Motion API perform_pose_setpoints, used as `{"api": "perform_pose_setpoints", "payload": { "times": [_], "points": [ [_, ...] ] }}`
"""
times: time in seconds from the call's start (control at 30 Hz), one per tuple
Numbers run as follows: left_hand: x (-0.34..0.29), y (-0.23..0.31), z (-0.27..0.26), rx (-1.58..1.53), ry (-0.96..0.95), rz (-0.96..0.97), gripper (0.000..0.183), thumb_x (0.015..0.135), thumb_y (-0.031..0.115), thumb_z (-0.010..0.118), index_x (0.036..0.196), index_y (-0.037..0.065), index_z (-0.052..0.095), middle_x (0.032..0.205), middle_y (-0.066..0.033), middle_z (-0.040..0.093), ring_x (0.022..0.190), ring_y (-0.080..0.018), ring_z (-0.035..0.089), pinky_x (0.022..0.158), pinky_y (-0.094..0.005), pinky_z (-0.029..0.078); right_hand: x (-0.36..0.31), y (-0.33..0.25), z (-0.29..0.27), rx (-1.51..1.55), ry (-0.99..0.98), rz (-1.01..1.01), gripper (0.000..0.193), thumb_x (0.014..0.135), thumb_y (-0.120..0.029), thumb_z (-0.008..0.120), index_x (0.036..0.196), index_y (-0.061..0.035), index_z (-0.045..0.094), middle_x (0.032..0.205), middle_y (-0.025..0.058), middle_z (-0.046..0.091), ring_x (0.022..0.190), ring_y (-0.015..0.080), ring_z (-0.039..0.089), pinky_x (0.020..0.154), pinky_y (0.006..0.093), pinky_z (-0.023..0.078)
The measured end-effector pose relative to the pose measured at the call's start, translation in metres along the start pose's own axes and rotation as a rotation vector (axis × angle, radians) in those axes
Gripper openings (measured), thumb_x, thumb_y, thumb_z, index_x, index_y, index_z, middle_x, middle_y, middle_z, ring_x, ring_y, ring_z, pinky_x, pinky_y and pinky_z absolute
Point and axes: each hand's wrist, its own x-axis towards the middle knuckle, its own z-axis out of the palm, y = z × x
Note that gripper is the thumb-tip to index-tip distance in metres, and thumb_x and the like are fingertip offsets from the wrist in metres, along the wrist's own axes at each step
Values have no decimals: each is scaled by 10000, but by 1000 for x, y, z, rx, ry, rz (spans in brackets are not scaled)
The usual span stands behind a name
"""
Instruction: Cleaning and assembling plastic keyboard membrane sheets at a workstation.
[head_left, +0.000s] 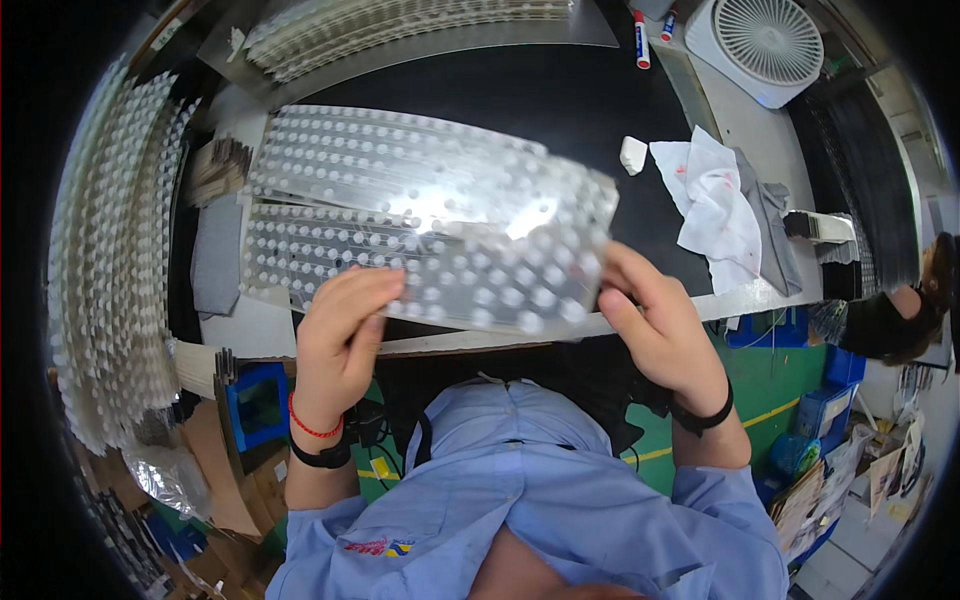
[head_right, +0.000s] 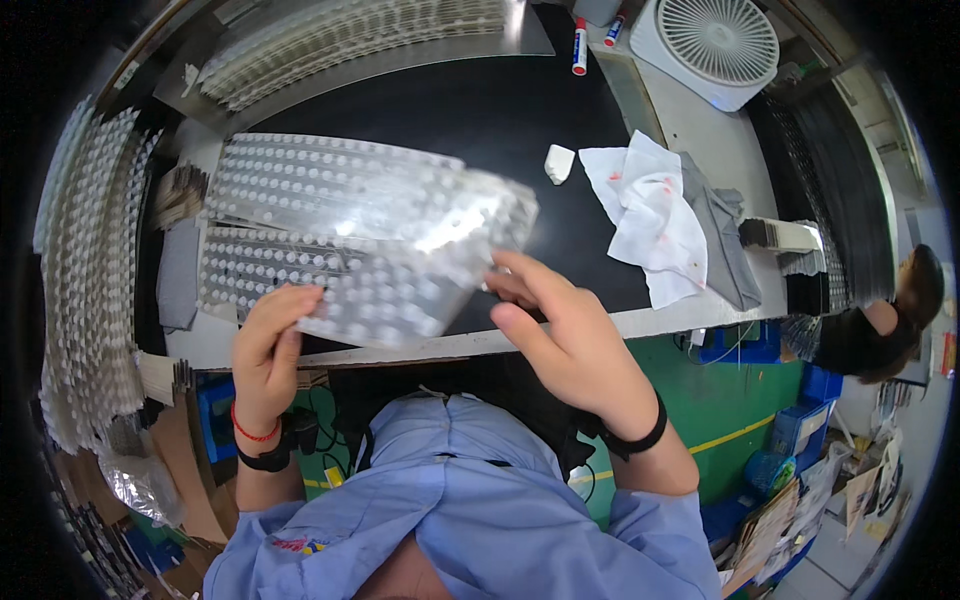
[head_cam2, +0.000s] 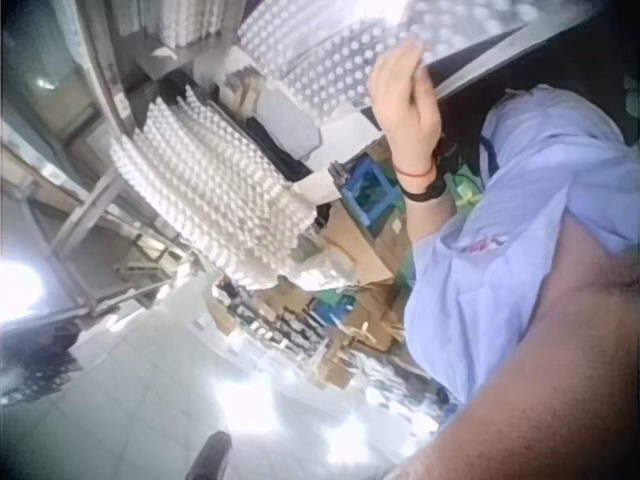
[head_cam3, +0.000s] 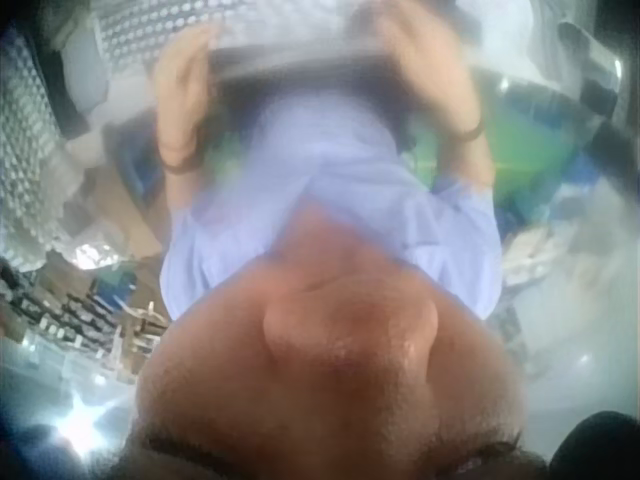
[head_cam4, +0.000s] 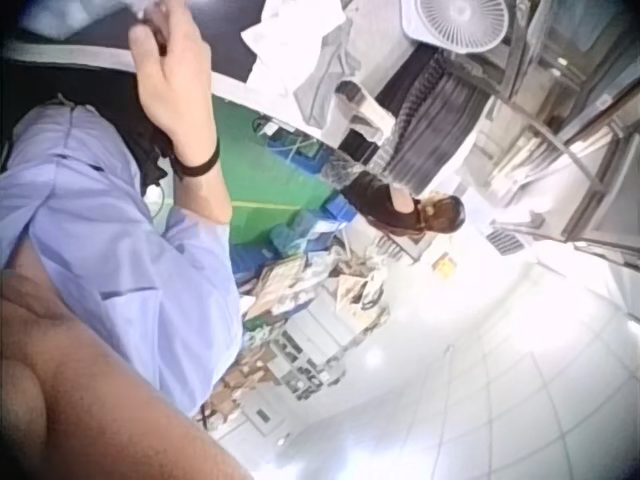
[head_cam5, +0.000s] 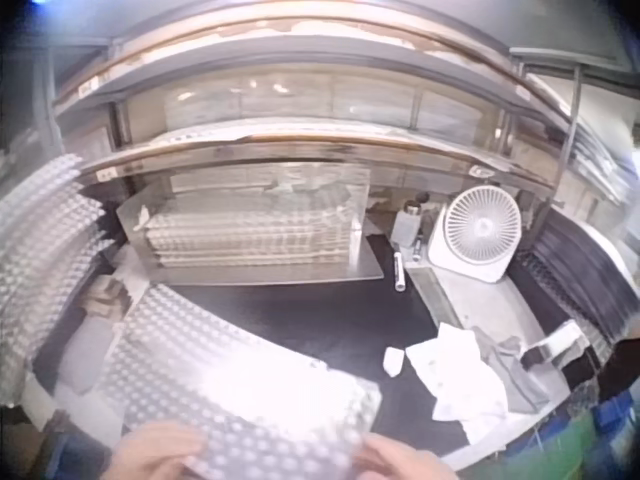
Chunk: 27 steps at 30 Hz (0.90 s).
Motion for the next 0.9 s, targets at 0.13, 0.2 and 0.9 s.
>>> {"api": "perform_pose_setpoints", "payload": {
  "times": [0.13,0.2,0.9],
  "points": [
    [-6,-1,0,96,-57,76,282,841,-6,660,1101,70,735,1213,-113,707,1174,-344,633,1042,-462,455,24,-5,3,-168,136,-132,581,1019,-254,624,1487,37,436,1381,263,586,1253,309,604,1033,379,482],
    [-9,1,5,169,-117,104,290,811,27,711,1092,90,745,1219,-97,702,1184,-341,614,1046,-470,441,22,-11,7,-76,219,-72,593,1029,-265,618,1492,47,417,1362,247,606,1221,292,622,1032,374,486],
    [45,51,72,117,-118,-27,493,813,32,628,1305,67,638,1023,-111,537,976,-313,520,916,-430,379,-8,1,27,453,383,222,529,937,40,676,1406,41,432,893,106,701,764,111,687,675,225,554]
  ]
}}
